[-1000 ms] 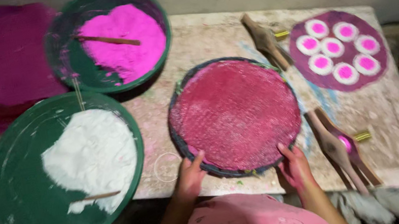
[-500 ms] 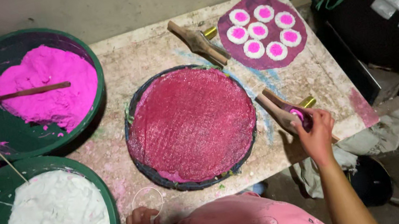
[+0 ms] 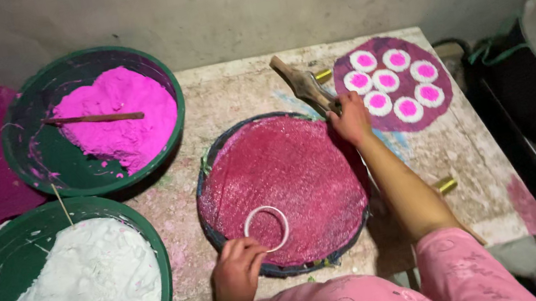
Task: The person uses a wooden mallet and a cylindrical metal tool to press pink powder into circular molds arranged on a flat purple surface. They repeatedly fill the molds, tap them to compact the powder, and then remove the formed pink circles, placing them onto a nearby tray.
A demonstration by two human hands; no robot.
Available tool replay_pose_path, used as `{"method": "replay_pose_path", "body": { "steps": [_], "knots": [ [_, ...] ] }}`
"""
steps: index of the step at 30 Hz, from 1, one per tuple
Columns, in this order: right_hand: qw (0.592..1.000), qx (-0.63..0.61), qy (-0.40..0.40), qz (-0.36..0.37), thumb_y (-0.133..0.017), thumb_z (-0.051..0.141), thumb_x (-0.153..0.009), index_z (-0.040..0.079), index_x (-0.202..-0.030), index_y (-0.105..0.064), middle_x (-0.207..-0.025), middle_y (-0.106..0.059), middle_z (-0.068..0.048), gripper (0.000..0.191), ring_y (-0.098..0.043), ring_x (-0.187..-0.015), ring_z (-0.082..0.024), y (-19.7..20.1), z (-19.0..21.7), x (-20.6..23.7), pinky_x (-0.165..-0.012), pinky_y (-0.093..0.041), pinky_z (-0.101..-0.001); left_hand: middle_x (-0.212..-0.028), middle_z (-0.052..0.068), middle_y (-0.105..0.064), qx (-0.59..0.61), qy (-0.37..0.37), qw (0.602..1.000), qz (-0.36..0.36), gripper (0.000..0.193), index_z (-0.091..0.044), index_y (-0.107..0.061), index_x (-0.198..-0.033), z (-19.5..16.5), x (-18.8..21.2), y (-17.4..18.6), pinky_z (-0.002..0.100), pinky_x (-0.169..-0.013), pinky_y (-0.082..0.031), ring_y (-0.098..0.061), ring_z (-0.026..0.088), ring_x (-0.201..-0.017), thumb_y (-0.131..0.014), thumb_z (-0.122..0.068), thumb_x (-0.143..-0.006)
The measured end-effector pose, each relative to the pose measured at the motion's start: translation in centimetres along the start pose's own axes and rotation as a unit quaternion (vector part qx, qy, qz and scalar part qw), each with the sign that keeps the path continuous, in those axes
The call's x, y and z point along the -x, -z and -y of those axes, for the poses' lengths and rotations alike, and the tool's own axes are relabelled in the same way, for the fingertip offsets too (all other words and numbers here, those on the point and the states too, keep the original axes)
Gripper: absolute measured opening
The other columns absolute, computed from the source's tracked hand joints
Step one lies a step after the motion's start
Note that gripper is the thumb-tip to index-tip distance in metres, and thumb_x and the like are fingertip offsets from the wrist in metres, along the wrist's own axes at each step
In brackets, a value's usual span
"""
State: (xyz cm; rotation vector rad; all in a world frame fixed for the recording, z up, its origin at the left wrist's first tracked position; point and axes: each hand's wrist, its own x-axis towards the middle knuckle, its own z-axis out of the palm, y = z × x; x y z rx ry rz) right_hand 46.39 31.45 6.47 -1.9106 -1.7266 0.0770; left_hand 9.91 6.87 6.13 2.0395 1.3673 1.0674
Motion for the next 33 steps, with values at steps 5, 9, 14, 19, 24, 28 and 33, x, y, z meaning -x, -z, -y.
{"method": "replay_pose_path", "body": {
  "steps": [5, 9, 14, 19, 24, 28, 33],
  "knots": [
    [0.995, 0.010, 0.083, -0.049, -0.084, 0.033, -0.078, 0.006, -0.129, -0.064, -0.136, -0.057, -0.023, 0.061, -0.053, -0.125, -0.043, 3.2, -2.6, 0.8, -0.100, -0.045, -0.0518, -0.098, 0.008, -0.069, -0.017, -0.028, 0.999, -0.003, 0.010, -0.009, -0.075, -0.092, -0.4, -1.1, -0.4, 0.039, -0.086, -0.052, -0.064, 0.030, -0.100, -0.074, -0.010, -0.083],
    [0.990, 0.128, -0.031, 0.058, -0.086, 0.055, -0.070, 0.007, -0.148, -0.055, -0.144, -0.058, -0.023, 0.096, -0.052, -0.135, -0.041, 10.1, -10.1, 9.8, -0.112, -0.041, -0.0518, -0.101, 0.009, -0.068, -0.033, -0.038, 0.999, -0.004, 0.011, -0.009, -0.072, -0.096, 0.1, -1.2, -0.5, 0.040, -0.084, -0.053, -0.063, 0.030, -0.100, -0.066, -0.009, -0.086],
    [0.932, 0.173, -0.249, 0.201, -0.090, 0.065, -0.052, 0.008, -0.158, -0.042, -0.141, -0.055, -0.031, 0.130, -0.055, -0.130, -0.046, 14.3, -18.7, 22.6, -0.103, -0.049, -0.0539, -0.101, 0.009, -0.066, -0.070, -0.077, 0.993, 0.048, 0.012, -0.008, -0.068, -0.093, 0.7, -1.6, -0.4, 0.041, -0.082, -0.053, -0.063, 0.030, -0.101, -0.063, -0.008, -0.083],
    [0.932, 0.107, -0.278, 0.207, -0.091, 0.061, -0.050, -0.004, -0.144, -0.047, -0.116, -0.070, -0.030, 0.122, -0.070, -0.114, -0.046, 13.3, -20.1, 30.0, -0.098, -0.056, -0.0541, -0.097, 0.005, -0.066, -0.088, -0.089, 0.991, 0.038, 0.008, -0.012, -0.071, -0.090, 1.5, -2.1, -0.4, 0.041, -0.082, -0.053, -0.064, 0.027, -0.098, -0.070, -0.009, -0.082],
    [0.889, 0.295, -0.278, 0.210, -0.091, 0.050, -0.068, 0.001, -0.115, -0.069, -0.117, -0.072, -0.024, 0.071, -0.066, -0.115, -0.045, 11.5, -17.0, 30.6, -0.098, -0.053, -0.0547, -0.099, 0.004, -0.066, -0.044, -0.103, 0.993, 0.048, 0.015, -0.013, -0.074, -0.094, 1.6, -1.9, 0.0, 0.040, -0.084, -0.053, -0.064, 0.027, -0.099, -0.074, -0.007, -0.080],
    [0.929, 0.233, -0.236, 0.163, -0.085, 0.038, -0.071, 0.003, -0.124, -0.063, -0.116, -0.070, -0.024, 0.068, -0.067, -0.108, -0.046, 11.4, -15.8, 29.6, -0.089, -0.053, -0.0555, -0.110, 0.008, -0.067, -0.010, -0.090, 0.994, 0.053, 0.023, -0.011, -0.074, -0.107, 1.3, -2.1, 1.1, 0.040, -0.090, -0.052, -0.064, 0.028, -0.105, -0.074, -0.007, -0.084],
    [0.957, 0.003, -0.286, 0.050, -0.072, 0.044, -0.094, -0.002, -0.121, -0.057, -0.102, -0.069, -0.024, 0.055, -0.067, -0.097, -0.036, 14.6, -14.3, 30.3, -0.087, -0.052, -0.0494, -0.129, 0.012, -0.064, 0.164, -0.008, 0.986, 0.014, 0.037, -0.006, -0.068, -0.129, 0.8, -5.3, 2.1, 0.039, -0.105, -0.049, -0.061, 0.029, -0.123, -0.071, -0.011, -0.093]
  ]
}}
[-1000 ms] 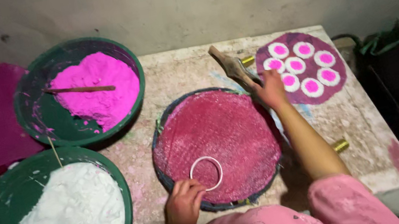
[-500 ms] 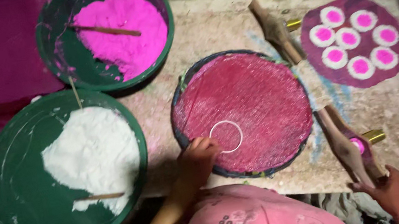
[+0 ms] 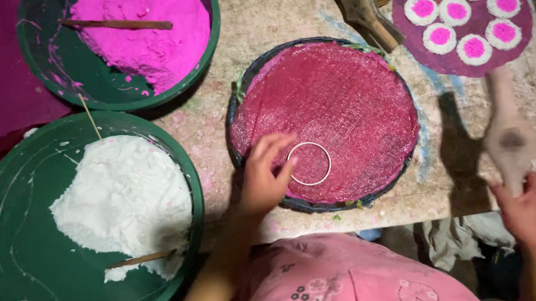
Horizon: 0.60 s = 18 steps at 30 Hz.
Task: The person uses a wooden mallet and a cylindrical metal tool to press pink powder into circular molds arranged on a flat purple surface. They repeatedly fill the molds, tap them to compact the powder, and then remove the formed pink circles, placing them onto a nearby tray.
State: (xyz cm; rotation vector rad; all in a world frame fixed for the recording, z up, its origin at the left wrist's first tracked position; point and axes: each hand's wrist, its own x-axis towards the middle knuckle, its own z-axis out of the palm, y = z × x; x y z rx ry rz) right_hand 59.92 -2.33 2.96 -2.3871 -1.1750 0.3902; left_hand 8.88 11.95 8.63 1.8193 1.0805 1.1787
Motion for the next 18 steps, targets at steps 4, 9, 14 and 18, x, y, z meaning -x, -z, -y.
{"method": "replay_pose_path", "body": {
  "steps": [4, 9, 14, 18],
  "knots": [
    [0.943, -0.254, -0.002, 0.214, -0.052, 0.056, -0.106, -0.004, -0.113, -0.060, -0.093, -0.062, -0.023, 0.061, -0.055, -0.078, -0.032, 2.0, 5.0, 0.2, -0.073, -0.044, -0.0458, -0.158, 0.014, -0.049, 0.378, 0.065, 0.923, 0.008, 0.060, -0.001, -0.044, -0.153, -1.1, -4.2, -1.1, 0.043, -0.124, -0.036, -0.047, 0.028, -0.148, -0.064, -0.027, -0.103],
    [0.714, -0.314, 0.020, 0.626, -0.039, 0.058, -0.096, -0.006, -0.125, -0.060, -0.100, -0.073, -0.017, 0.074, -0.071, -0.088, -0.026, -1.2, 16.2, 1.7, -0.082, -0.058, -0.0412, -0.158, 0.015, -0.054, 0.757, 0.074, 0.641, 0.101, 0.094, 0.003, -0.024, -0.165, -1.3, -7.4, -2.4, 0.048, -0.131, -0.029, -0.047, 0.030, -0.150, -0.052, -0.060, -0.102],
    [0.730, -0.155, -0.079, 0.661, -0.037, 0.057, -0.095, -0.001, -0.119, -0.064, -0.092, -0.073, -0.016, 0.069, -0.070, -0.081, -0.025, 0.5, 25.2, 1.6, -0.078, -0.061, -0.0415, -0.108, 0.005, -0.059, 0.842, 0.018, 0.535, 0.056, 0.054, -0.007, -0.053, -0.127, 1.1, -6.7, -3.6, 0.047, -0.122, -0.039, -0.058, 0.023, -0.115, -0.048, -0.059, -0.110],
    [0.810, 0.009, 0.064, 0.583, -0.030, 0.066, -0.100, -0.006, -0.101, -0.075, -0.077, -0.070, -0.016, 0.085, -0.063, -0.068, -0.023, 0.7, 29.6, 1.6, -0.067, -0.053, -0.0403, -0.087, -0.001, -0.048, 0.844, 0.050, 0.529, -0.071, 0.040, -0.016, -0.048, -0.094, 4.0, -6.8, -4.3, 0.041, -0.103, -0.045, -0.051, 0.017, -0.088, -0.047, -0.054, -0.108]
  ]
}}
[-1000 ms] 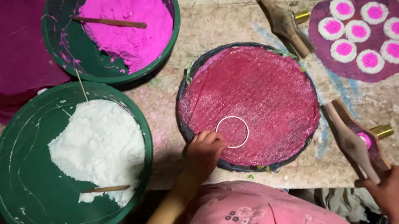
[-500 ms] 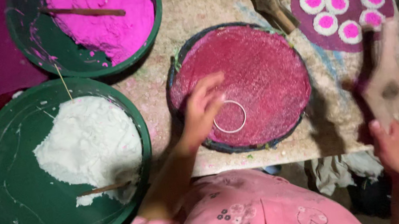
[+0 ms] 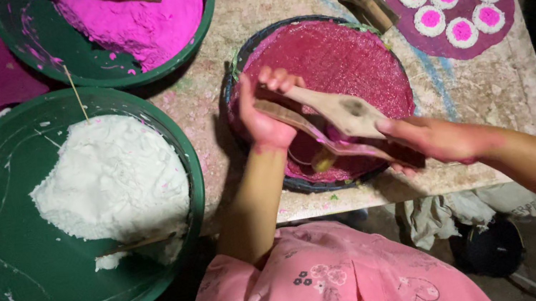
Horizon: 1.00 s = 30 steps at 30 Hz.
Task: The person uses a wooden mallet and a cylindrical metal tool to press pink powder into circular molds arranged on a flat purple surface. They repeatedly fill the molds, tap them to compact the powder, and then remove the formed pink circles, placing them onto a nearby tray.
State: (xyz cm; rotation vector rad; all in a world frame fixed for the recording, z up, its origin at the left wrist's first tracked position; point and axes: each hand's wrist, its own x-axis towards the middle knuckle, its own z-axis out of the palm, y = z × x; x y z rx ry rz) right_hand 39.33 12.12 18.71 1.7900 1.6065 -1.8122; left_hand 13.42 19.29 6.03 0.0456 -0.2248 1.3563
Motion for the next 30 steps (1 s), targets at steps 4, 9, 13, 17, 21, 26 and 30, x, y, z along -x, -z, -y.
{"method": "replay_pose_path", "body": {
  "steps": [4, 9, 13, 17, 21, 26, 30],
  "knots": [
    [0.987, 0.102, -0.022, -0.121, -0.038, 0.065, -0.095, -0.002, -0.105, -0.074, -0.082, -0.074, -0.014, 0.076, -0.067, -0.074, -0.022, -1.9, 2.8, -1.3, -0.072, -0.055, -0.0410, -0.082, -0.003, -0.045, 0.007, -0.023, 0.999, 0.040, 0.044, -0.018, -0.048, -0.087, -2.2, -0.7, 1.5, 0.036, -0.093, -0.044, -0.048, 0.014, -0.081, -0.046, -0.058, -0.106],
    [0.976, 0.129, 0.105, -0.141, -0.041, 0.065, -0.094, 0.000, -0.116, -0.069, -0.084, -0.075, -0.010, 0.074, -0.071, -0.078, -0.019, -4.3, 4.6, -2.2, -0.073, -0.053, -0.0380, -0.076, -0.005, -0.040, -0.014, -0.039, 0.998, 0.051, 0.047, -0.019, -0.046, -0.084, -4.2, -0.5, 2.1, 0.035, -0.085, -0.043, -0.044, 0.012, -0.075, -0.045, -0.062, -0.104],
    [0.984, 0.138, 0.029, -0.110, -0.037, 0.062, -0.098, -0.002, -0.108, -0.074, -0.072, -0.070, -0.016, 0.074, -0.067, -0.069, -0.025, -4.7, 4.8, -1.9, -0.068, -0.052, -0.0442, -0.075, -0.006, -0.040, -0.005, -0.040, 0.999, 0.027, 0.046, -0.020, -0.044, -0.083, -3.9, 0.2, 2.9, 0.035, -0.082, -0.043, -0.044, 0.012, -0.072, -0.045, -0.061, -0.104],
    [0.979, 0.167, -0.019, -0.118, -0.036, 0.063, -0.098, 0.000, -0.109, -0.075, -0.070, -0.068, -0.016, 0.074, -0.068, -0.069, -0.026, -3.9, 4.5, -1.0, -0.068, -0.052, -0.0459, -0.073, -0.006, -0.040, 0.002, -0.042, 0.999, -0.022, 0.044, -0.020, -0.043, -0.081, -1.6, 0.2, 4.1, 0.035, -0.080, -0.042, -0.043, 0.012, -0.070, -0.047, -0.057, -0.104],
    [0.961, 0.186, 0.088, -0.187, -0.041, 0.062, -0.096, 0.001, -0.124, -0.066, -0.080, -0.073, -0.013, 0.071, -0.072, -0.077, -0.025, -3.2, 4.3, -0.6, -0.075, -0.052, -0.0434, -0.071, -0.006, -0.038, 0.008, -0.040, 0.999, -0.018, 0.042, -0.021, -0.041, -0.078, -0.3, -1.7, 4.9, 0.034, -0.077, -0.041, -0.042, 0.012, -0.068, -0.047, -0.054, -0.104],
    [0.946, 0.224, 0.060, -0.226, -0.043, 0.057, -0.098, 0.001, -0.130, -0.063, -0.093, -0.072, -0.029, 0.067, -0.072, -0.092, -0.041, -3.5, 4.3, -1.9, -0.085, -0.052, -0.0502, -0.069, -0.007, -0.036, -0.021, -0.024, 0.999, 0.027, 0.042, -0.022, -0.041, -0.077, -1.6, -3.6, 4.5, 0.034, -0.075, -0.041, -0.040, 0.010, -0.065, -0.046, -0.054, -0.103],
    [0.942, 0.223, 0.107, -0.227, -0.044, 0.053, -0.100, 0.000, -0.128, -0.065, -0.101, -0.071, -0.031, 0.063, -0.070, -0.101, -0.045, -4.3, 4.1, -3.6, -0.090, -0.051, -0.0501, -0.067, -0.007, -0.035, -0.054, -0.032, 0.997, 0.038, 0.043, -0.021, -0.040, -0.077, -3.5, -3.2, 3.7, 0.033, -0.073, -0.040, -0.039, 0.010, -0.062, -0.045, -0.054, -0.104]
  ]
}}
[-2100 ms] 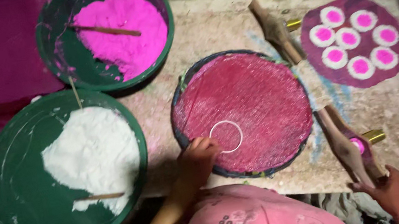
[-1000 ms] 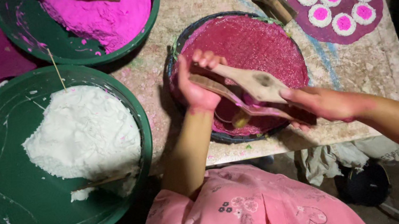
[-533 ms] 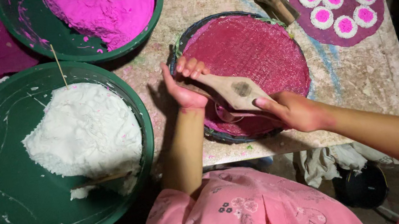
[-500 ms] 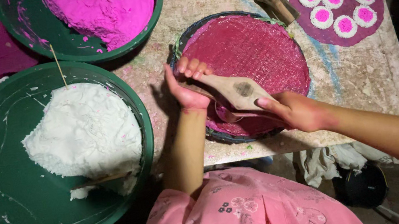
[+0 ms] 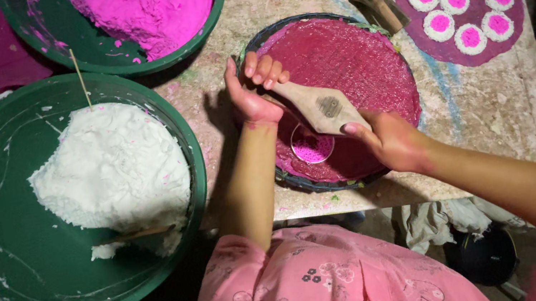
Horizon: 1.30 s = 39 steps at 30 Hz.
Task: The person uses a wooden mallet and a cylindrical metal tool to press pink powder into circular molds arranged on a flat purple surface. They repeatedly fill the molds, tap them to compact the powder, and then remove the formed pink circles, placing them onto a nearby tray.
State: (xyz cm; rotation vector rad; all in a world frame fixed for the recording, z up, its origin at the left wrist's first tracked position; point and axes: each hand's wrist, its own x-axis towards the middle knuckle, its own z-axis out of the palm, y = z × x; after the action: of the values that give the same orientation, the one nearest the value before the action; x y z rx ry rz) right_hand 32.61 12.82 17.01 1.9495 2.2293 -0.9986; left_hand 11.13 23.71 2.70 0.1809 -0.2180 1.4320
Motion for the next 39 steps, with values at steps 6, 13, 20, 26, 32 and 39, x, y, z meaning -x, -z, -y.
{"method": "replay_pose_path", "body": {
  "steps": [6, 13, 20, 26, 32, 39],
  "knots": [
    [0.996, -0.077, 0.041, 0.035, -0.041, 0.049, -0.101, 0.000, -0.129, -0.063, -0.097, -0.073, -0.025, 0.061, -0.073, -0.093, -0.035, -1.1, -0.2, 0.1, -0.087, -0.051, -0.0473, -0.065, -0.007, -0.034, 0.019, -0.016, 0.999, -0.047, 0.046, -0.020, -0.041, -0.076, -0.8, 1.9, 0.3, 0.033, -0.069, -0.040, -0.038, 0.010, -0.059, -0.041, -0.055, -0.105],
    [0.992, 0.010, -0.091, 0.084, -0.041, 0.056, -0.101, 0.003, -0.116, -0.072, -0.075, -0.069, -0.014, 0.063, -0.066, -0.073, -0.023, 2.8, -4.5, 0.7, -0.073, -0.052, -0.0425, -0.082, 0.001, -0.059, -0.038, 0.012, 0.995, -0.089, 0.046, -0.014, -0.058, -0.087, 4.0, 2.8, 2.5, 0.039, -0.086, -0.047, -0.057, 0.018, -0.082, -0.037, -0.052, -0.103],
    [0.981, -0.190, 0.000, -0.029, -0.033, 0.058, -0.108, 0.000, -0.096, -0.061, -0.070, -0.053, -0.010, 0.066, -0.046, -0.064, -0.020, 4.5, -13.9, 5.1, -0.058, -0.043, -0.0380, -0.129, 0.018, -0.058, -0.732, 0.057, 0.679, -0.028, 0.079, -0.006, -0.041, -0.137, 2.1, 7.7, -0.9, 0.051, -0.105, -0.037, -0.051, 0.034, -0.123, -0.076, -0.042, -0.077],
    [0.901, -0.412, 0.055, -0.127, -0.025, 0.082, -0.096, 0.000, -0.103, -0.058, -0.072, -0.054, -0.005, 0.089, -0.049, -0.062, -0.016, -1.2, -15.2, 8.3, -0.056, -0.039, -0.0329, -0.147, 0.023, -0.046, -0.915, 0.037, 0.397, 0.058, 0.128, -0.008, -0.016, -0.159, 3.0, 12.6, -4.3, 0.057, -0.109, -0.028, -0.041, 0.040, -0.135, -0.095, -0.035, -0.062],
    [0.834, -0.524, 0.034, -0.171, -0.027, 0.090, -0.090, 0.000, -0.113, -0.053, -0.073, -0.048, -0.005, 0.097, -0.044, -0.062, -0.017, -4.4, -16.0, 10.2, -0.057, -0.034, -0.0318, -0.148, 0.018, -0.049, -0.907, 0.025, 0.420, 0.026, 0.129, -0.007, -0.010, -0.160, 3.0, 12.1, -3.8, 0.061, -0.110, -0.025, -0.042, 0.039, -0.135, -0.094, -0.038, -0.066],
    [0.839, -0.512, 0.102, -0.149, -0.052, 0.074, -0.099, 0.002, -0.099, -0.054, -0.077, -0.050, -0.002, 0.072, -0.045, -0.064, -0.015, -5.2, -16.5, 8.8, -0.056, -0.036, -0.0313, -0.153, 0.018, -0.041, -0.941, 0.076, 0.331, -0.002, 0.133, -0.011, -0.008, -0.161, -1.1, 5.7, -6.2, 0.062, -0.115, -0.019, -0.034, 0.041, -0.142, -0.093, -0.041, -0.064]
  ]
}}
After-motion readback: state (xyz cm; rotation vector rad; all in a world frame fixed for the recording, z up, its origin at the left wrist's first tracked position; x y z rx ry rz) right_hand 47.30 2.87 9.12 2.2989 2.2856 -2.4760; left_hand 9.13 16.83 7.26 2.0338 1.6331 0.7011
